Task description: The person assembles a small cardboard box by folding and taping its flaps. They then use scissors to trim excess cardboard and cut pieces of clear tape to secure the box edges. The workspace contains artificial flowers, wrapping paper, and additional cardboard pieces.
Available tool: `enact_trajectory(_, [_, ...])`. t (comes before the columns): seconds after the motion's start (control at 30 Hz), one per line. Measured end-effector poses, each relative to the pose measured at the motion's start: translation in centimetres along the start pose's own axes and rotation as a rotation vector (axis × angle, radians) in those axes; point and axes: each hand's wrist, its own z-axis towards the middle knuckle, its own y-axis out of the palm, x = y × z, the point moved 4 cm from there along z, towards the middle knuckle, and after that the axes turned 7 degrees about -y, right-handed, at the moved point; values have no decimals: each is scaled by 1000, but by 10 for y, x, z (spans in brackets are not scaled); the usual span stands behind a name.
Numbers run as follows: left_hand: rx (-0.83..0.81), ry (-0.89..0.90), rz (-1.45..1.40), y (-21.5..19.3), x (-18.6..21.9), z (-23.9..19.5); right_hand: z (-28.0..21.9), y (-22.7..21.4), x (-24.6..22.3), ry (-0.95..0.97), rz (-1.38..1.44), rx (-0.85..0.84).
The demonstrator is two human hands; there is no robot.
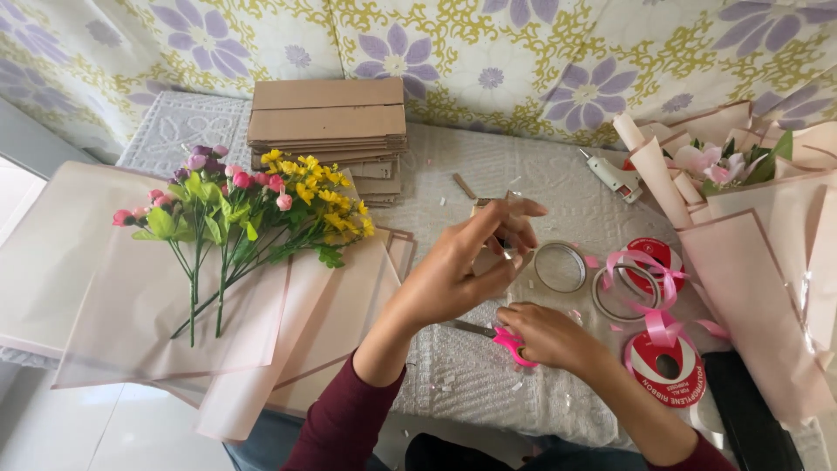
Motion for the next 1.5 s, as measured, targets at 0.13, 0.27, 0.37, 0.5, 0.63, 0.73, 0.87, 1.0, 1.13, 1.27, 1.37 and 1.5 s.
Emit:
enact_trajectory(0.13, [62, -21, -49, 9, -6, -13, 10, 19, 15, -107, 128, 33])
enact_trajectory(0.27, [19, -44, -63, 16, -9, -29, 14, 32, 30, -178, 344, 60])
enact_trajectory(0.37, [11, -77, -63, 20, -11, -41, 1, 18, 17, -185, 433, 112])
enact_trajectory(0.5, [13, -136, -51, 23, -20, -57, -8, 25, 14, -135, 463, 224])
enact_trajectory(0.63, [13, -179, -39, 33, -39, -77, -5, 39, 22, -105, 533, 246])
enact_trajectory(0.73, [20, -232, -44, 43, -61, -92, -4, 42, 23, -58, 537, 221])
enact_trajectory(0.87, [13, -298, -33, 52, -85, -101, -7, 42, 24, 28, 586, 189])
enact_trajectory(1.0, [16, -320, 16, 57, -100, -98, -3, 51, 31, 111, 600, 189])
enact_trajectory(1.13, [28, -292, 61, 65, -106, -92, -8, 49, 24, 101, 558, 237])
enact_trajectory(1.27, [20, -234, 73, 77, -102, -84, -27, 38, 7, 200, 525, 263])
enact_trajectory(1.37, [13, -171, 147, 85, -104, -60, -36, 26, 12, 276, 400, 272])
enact_trajectory(1.5, [-21, -159, 279, 128, -143, -23, -63, 13, -8, 365, 291, 285])
